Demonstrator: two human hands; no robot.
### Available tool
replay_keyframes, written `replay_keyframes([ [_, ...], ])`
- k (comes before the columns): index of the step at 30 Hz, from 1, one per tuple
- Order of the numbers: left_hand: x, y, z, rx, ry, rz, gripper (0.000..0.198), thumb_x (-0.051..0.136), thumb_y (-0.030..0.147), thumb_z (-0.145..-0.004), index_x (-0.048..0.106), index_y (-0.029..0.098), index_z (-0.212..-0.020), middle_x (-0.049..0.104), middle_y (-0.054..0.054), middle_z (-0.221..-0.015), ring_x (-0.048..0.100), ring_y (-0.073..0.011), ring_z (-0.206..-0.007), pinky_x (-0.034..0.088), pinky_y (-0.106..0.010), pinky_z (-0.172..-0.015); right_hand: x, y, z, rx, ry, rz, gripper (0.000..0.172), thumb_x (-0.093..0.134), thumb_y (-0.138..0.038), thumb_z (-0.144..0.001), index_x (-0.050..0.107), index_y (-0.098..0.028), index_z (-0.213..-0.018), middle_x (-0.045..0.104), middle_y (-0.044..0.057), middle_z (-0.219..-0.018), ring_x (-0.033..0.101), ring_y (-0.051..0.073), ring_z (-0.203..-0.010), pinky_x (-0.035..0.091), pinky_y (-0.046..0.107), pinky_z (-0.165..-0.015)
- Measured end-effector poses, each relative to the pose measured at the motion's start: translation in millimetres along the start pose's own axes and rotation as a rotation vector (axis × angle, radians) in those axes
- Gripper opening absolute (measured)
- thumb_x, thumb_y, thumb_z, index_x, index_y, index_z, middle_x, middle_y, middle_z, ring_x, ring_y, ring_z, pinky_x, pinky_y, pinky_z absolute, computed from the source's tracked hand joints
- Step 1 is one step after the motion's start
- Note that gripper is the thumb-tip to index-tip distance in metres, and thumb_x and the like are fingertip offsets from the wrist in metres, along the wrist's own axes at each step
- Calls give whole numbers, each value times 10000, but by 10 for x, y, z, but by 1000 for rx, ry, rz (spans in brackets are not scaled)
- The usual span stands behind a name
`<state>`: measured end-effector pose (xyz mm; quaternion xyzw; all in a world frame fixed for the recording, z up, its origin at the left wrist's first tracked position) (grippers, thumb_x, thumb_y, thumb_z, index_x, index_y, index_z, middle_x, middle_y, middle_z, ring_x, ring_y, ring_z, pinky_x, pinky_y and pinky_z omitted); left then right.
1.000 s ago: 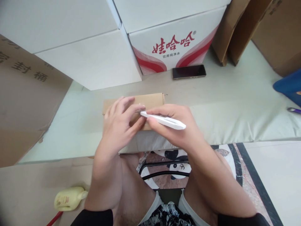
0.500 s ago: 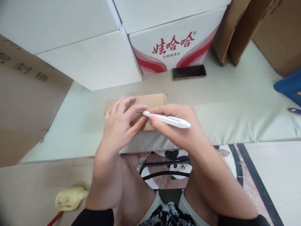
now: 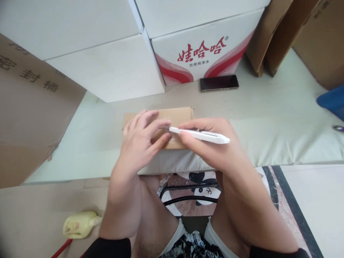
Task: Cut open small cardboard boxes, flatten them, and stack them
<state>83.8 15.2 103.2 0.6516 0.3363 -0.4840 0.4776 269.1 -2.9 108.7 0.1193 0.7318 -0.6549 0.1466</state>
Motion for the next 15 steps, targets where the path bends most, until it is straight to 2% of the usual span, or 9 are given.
replay_keyframes([
  [3,4,-12,-4,-4,3,9,285,553,485,-993,699,399,-1223,559,-6,-1520,386,-302,-1518,280,-571,-1254,-118,41,5,65,111,40,78,749,-287,-791,811,-257,-755,758,13,-678,662,171,-583,449,267,-470],
  [6,12,-20,-9,-8,8,18,288,557,491,-990,700,401,-1222,558,-2,-1523,391,-302,-1515,264,-577,-1261,-252,97,21,142,249,77,144,758,-345,-756,779,-227,-676,688,13,-575,582,151,-519,367,269,-435],
  [10,12,-18,-16,-9,17,13,281,557,478,-989,703,400,-1217,560,-3,-1520,394,-311,-1517,277,-578,-1250,-282,124,19,174,227,82,142,719,-337,-745,762,-225,-668,681,12,-590,550,144,-538,358,274,-463],
  [15,8,-4,-25,-1,37,-5,272,546,473,-992,698,382,-1199,572,-7,-1510,409,-319,-1504,286,-566,-1241,-280,91,13,95,223,45,127,699,-332,-783,769,-240,-729,704,14,-658,613,164,-616,415,292,-536],
])
Point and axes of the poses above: each hand's wrist, its own z-axis away from the middle knuckle, its own x-axis out of the palm, y = z × x, the point moved 5 cm from there along -z, towards the middle knuckle
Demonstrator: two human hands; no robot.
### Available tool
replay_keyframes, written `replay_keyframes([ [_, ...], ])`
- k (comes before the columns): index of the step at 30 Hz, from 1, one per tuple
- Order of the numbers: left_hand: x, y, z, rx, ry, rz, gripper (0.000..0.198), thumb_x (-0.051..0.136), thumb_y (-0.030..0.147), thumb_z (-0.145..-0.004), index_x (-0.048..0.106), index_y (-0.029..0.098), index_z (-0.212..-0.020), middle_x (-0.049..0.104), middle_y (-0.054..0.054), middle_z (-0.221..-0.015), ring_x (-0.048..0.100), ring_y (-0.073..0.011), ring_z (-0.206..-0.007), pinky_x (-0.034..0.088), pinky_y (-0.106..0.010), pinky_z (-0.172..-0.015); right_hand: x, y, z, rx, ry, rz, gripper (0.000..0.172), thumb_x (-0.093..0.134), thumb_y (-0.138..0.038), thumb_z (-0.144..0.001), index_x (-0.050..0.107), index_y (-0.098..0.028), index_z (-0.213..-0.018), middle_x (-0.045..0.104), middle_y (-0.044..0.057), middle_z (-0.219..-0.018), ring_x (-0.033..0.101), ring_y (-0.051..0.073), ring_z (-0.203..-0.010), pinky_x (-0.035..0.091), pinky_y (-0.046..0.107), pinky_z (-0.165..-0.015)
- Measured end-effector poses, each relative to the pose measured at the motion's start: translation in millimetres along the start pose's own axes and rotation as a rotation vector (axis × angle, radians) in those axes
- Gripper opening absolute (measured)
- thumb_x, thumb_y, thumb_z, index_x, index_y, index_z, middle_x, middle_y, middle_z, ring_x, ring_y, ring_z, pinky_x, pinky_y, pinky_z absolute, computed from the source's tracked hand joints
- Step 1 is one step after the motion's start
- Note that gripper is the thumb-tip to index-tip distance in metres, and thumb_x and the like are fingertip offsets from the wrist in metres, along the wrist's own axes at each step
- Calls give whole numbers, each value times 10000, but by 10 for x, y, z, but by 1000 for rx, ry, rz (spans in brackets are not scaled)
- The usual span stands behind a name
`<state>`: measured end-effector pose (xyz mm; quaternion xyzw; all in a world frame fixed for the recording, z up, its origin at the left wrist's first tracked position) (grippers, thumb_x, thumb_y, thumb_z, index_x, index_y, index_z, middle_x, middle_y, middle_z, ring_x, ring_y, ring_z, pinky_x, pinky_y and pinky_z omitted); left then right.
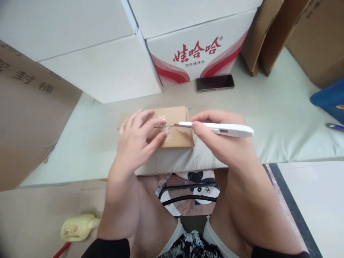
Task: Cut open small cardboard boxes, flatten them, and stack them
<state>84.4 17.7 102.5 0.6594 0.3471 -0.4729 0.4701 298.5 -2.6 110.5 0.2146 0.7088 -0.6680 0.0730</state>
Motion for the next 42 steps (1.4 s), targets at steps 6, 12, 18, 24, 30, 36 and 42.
replay_keyframes([
  [6,7,-27,2,-10,54,26,284,588,489,-960,613,290,-1161,616,-49,-1460,440,-303,-1482,303,-522,-1234,22,-6,-1,-77,-37,-29,116,728,-322,-795,752,-237,-870,722,13,-731,609,149,-595,452,279,-521],
  [12,6,-25,-8,-13,56,10,251,619,497,-944,612,258,-868,625,-32,-1448,461,-308,-1469,322,-521,-1219,88,-50,39,-129,-149,-31,87,737,-316,-821,741,-259,-887,740,15,-771,630,151,-607,479,269,-527],
  [18,-3,-21,-8,-7,67,9,208,633,479,-937,651,272,-936,631,-26,-1431,495,-305,-1435,331,-519,-1218,196,-49,46,-147,-217,-20,130,724,-357,-845,750,-242,-900,757,15,-803,639,140,-631,493,251,-550],
  [24,-12,-18,-8,-14,62,11,219,648,474,-929,646,291,-1049,642,-31,-1414,489,-309,-1440,344,-509,-1209,245,-63,53,-179,-275,-24,113,720,-280,-837,758,-221,-926,740,-11,-754,605,105,-599,446,219,-532],
  [30,-3,-21,-5,10,92,23,201,639,463,-939,694,329,-1078,638,-17,-1411,493,-321,-1433,341,-535,-1200,275,-62,69,-241,-292,-41,107,711,-262,-851,760,-207,-929,747,-13,-766,620,95,-612,439,200,-543],
  [36,10,-25,-3,19,105,37,180,667,426,-928,698,327,-1074,649,-29,-1397,520,-322,-1406,362,-549,-1180,336,-20,84,-252,-316,-21,157,701,-282,-871,768,-212,-994,770,1,-844,653,105,-668,467,199,-592],
  [42,10,-24,-9,3,93,42,190,673,430,-928,715,351,-1096,643,-17,-1408,509,-325,-1415,356,-564,-1191,337,-69,97,-217,-286,56,147,679,-262,-853,776,-203,-946,734,-17,-732,585,92,-573,402,213,-524],
])
Point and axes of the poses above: each hand's wrist, its own z-axis away from the middle knuckle, its own x-axis out of the palm, y = z × x, the point moved 5 cm from there along -z, towards the middle knuckle
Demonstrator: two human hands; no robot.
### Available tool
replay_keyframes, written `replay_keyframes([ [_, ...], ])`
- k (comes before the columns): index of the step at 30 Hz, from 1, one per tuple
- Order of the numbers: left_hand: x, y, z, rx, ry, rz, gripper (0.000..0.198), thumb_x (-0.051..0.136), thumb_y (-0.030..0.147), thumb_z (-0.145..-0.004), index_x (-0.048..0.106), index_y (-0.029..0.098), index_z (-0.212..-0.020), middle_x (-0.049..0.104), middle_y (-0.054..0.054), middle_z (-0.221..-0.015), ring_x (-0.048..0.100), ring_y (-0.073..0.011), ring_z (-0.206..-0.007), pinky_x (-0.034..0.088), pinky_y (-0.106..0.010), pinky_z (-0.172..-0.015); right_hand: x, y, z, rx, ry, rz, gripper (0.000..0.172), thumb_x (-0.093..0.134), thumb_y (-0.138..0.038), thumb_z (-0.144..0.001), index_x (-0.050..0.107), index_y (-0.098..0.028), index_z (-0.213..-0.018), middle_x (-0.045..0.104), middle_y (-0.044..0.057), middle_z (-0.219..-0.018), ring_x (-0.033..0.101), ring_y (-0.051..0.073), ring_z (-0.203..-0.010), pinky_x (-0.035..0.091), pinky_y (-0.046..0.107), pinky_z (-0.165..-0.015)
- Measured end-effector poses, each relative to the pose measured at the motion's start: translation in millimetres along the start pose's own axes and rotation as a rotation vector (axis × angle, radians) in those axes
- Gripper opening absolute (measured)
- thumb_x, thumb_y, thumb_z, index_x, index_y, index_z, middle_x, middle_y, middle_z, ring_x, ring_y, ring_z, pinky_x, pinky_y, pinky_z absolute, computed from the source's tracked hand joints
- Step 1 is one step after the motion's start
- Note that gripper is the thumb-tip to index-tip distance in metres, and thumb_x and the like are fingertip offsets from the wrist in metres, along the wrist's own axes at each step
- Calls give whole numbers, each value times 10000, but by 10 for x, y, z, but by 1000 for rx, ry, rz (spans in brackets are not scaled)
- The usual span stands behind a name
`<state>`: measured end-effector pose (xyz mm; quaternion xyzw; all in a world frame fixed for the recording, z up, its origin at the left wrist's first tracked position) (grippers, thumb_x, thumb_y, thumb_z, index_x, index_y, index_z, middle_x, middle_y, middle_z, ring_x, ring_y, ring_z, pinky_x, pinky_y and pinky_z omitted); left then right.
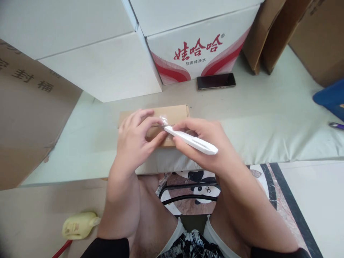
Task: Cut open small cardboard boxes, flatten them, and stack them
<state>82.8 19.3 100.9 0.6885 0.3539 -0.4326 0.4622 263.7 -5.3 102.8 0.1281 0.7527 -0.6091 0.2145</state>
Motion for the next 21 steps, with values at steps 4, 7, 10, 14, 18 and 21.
replay_keyframes([
  [4,3,-9,4,-12,-26,10,198,680,432,-927,726,365,-1107,631,-12,-1427,486,-325,-1433,350,-569,-1196,-18,-43,20,26,2,26,176,655,-312,-879,777,-201,-941,698,-23,-665,541,87,-527,363,223,-489],
  [7,0,-10,11,-6,-33,15,206,683,435,-926,729,371,-1117,627,-15,-1433,482,-321,-1434,351,-568,-1193,-35,-68,33,29,-11,47,186,651,-326,-881,773,-201,-944,692,-22,-664,515,86,-511,350,235,-485],
  [10,-5,-12,19,-2,-32,15,211,677,446,-930,732,373,-1120,625,-13,-1437,485,-318,-1431,352,-566,-1193,-47,-91,45,11,-61,48,190,651,-330,-884,766,-206,-971,700,-21,-691,523,91,-527,357,238,-492],
  [14,-8,-18,17,1,-39,19,226,663,466,-937,733,373,-1131,621,-11,-1443,474,-314,-1442,343,-559,-1204,-57,-117,57,-10,-73,80,184,645,-326,-896,761,-213,-982,704,-27,-700,539,88,-537,378,228,-499],
  [18,-4,-22,9,-2,-64,32,235,657,464,-942,726,379,-1149,611,-6,-1460,458,-308,-1462,321,-568,-1222,-11,-126,53,-25,-28,147,202,643,-336,-898,771,-207,-986,704,-20,-682,518,87,-507,377,233,-494],
  [21,-13,-27,10,-30,-68,41,222,662,450,-941,725,375,-1140,606,-2,-1469,453,-304,-1472,308,-570,-1234,14,-130,52,-39,-25,146,214,638,-346,-901,773,-208,-994,712,-12,-686,529,94,-507,391,236,-502],
])
Point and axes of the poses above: each hand's wrist, its own z-axis away from the middle knuckle, its own x-axis out of the palm, y = z × x, the point moved 5 cm from there along -z, towards the middle knuckle
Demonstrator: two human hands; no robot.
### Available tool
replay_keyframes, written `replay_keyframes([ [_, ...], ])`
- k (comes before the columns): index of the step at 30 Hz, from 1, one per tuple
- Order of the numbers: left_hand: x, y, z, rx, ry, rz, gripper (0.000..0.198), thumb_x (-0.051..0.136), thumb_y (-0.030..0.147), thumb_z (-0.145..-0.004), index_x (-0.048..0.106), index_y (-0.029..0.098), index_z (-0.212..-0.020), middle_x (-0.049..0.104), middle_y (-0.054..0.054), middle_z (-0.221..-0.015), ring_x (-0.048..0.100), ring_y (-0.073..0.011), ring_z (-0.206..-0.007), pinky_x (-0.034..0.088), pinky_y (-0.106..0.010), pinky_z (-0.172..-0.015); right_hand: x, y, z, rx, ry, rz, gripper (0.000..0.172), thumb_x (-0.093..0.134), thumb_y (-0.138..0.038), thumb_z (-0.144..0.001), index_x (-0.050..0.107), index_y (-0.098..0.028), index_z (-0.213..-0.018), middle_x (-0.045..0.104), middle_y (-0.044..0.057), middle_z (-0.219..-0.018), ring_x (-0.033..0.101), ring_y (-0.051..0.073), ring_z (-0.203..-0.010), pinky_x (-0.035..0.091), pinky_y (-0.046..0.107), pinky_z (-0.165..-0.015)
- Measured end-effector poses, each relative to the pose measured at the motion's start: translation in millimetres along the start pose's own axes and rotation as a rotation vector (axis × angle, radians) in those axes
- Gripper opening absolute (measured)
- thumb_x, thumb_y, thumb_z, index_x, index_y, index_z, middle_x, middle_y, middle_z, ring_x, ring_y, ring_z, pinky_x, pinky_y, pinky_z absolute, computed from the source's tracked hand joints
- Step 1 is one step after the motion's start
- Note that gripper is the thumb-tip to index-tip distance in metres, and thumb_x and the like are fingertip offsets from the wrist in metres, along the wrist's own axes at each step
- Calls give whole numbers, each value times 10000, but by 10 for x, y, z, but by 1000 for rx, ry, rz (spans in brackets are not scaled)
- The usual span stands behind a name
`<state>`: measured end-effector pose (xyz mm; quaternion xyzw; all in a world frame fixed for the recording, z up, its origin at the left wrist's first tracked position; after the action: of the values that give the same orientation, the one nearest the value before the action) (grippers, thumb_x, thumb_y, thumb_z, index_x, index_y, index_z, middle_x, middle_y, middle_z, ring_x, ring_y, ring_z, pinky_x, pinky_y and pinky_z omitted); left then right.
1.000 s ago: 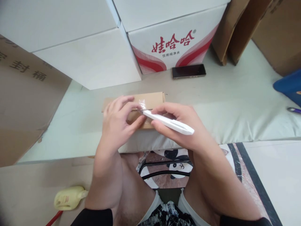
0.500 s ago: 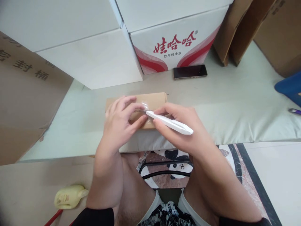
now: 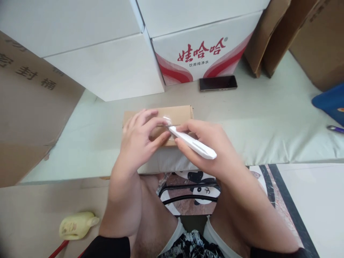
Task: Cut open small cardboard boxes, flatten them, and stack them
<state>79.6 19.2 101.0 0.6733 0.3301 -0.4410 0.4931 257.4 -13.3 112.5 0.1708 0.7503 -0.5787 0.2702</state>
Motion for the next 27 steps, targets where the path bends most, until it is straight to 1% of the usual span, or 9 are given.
replay_keyframes([
  [5,-12,8,10,-11,-5,3,216,675,459,-929,731,369,-1117,608,1,-1466,463,-307,-1462,315,-564,-1231,-103,8,26,22,-18,30,217,634,-362,-912,769,-209,-987,658,-26,-605,501,93,-483,366,234,-480],
  [9,-8,3,9,0,0,0,219,676,452,-928,727,369,-1124,611,-1,-1464,466,-303,-1462,304,-565,-1237,-147,42,46,60,-49,-4,248,639,-402,-907,758,-209,-1006,666,-19,-618,526,106,-497,372,246,-485],
  [11,-4,-6,5,6,10,-1,224,674,452,-928,723,365,-1128,613,-5,-1462,467,-306,-1461,302,-566,-1238,-157,72,52,103,-24,-25,217,662,-388,-886,760,-218,-979,667,-14,-621,535,117,-504,369,260,-489],
  [14,-1,-15,0,32,32,8,239,682,473,-914,709,334,-1107,620,-23,-1449,475,-326,-1450,308,-577,-1226,-237,110,54,97,159,-190,118,644,-320,-864,731,-240,-863,688,9,-697,590,151,-591,415,292,-539],
  [17,-24,-17,7,64,80,73,162,695,390,-889,660,271,-994,657,-50,-1371,517,-325,-1404,344,-562,-1199,-396,205,77,-27,521,-445,58,613,-211,-776,646,-257,-764,687,50,-795,673,228,-806,533,381,-750],
  [19,-88,-27,25,79,169,177,96,663,306,-880,592,242,-888,681,-64,-1269,578,-289,-1324,422,-499,-1145,-435,352,77,-11,681,-441,100,607,-176,-740,587,-273,-754,669,63,-783,678,255,-827,548,425,-800],
  [21,-188,-63,55,79,301,281,123,630,268,-876,527,237,-816,683,-64,-1157,629,-249,-1222,487,-431,-1070,-375,540,14,108,651,-310,88,587,-194,-779,569,-279,-794,676,58,-781,648,238,-737,535,410,-714],
  [24,-333,-202,103,8,495,334,173,632,263,-867,492,239,-769,662,-45,-1014,652,-219,-1109,510,-389,-1016,-189,870,-113,330,421,-36,78,571,-237,-799,616,-256,-860,715,55,-836,613,223,-704,475,371,-659],
  [27,-366,-431,111,-141,561,353,156,631,259,-856,503,240,-770,640,-22,-933,655,-203,-1041,515,-379,-991,-4,1190,-184,519,171,206,183,613,-254,-750,664,-232,-924,727,86,-856,620,271,-774,440,376,-680],
])
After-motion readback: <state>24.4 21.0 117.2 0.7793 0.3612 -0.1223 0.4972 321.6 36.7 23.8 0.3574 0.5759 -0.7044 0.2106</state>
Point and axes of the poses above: each hand's wrist, its own z-axis away from the middle knuckle, its own x-axis out of the palm, y = z × x, the point moved 5 cm from there along -z, towards the middle knuckle
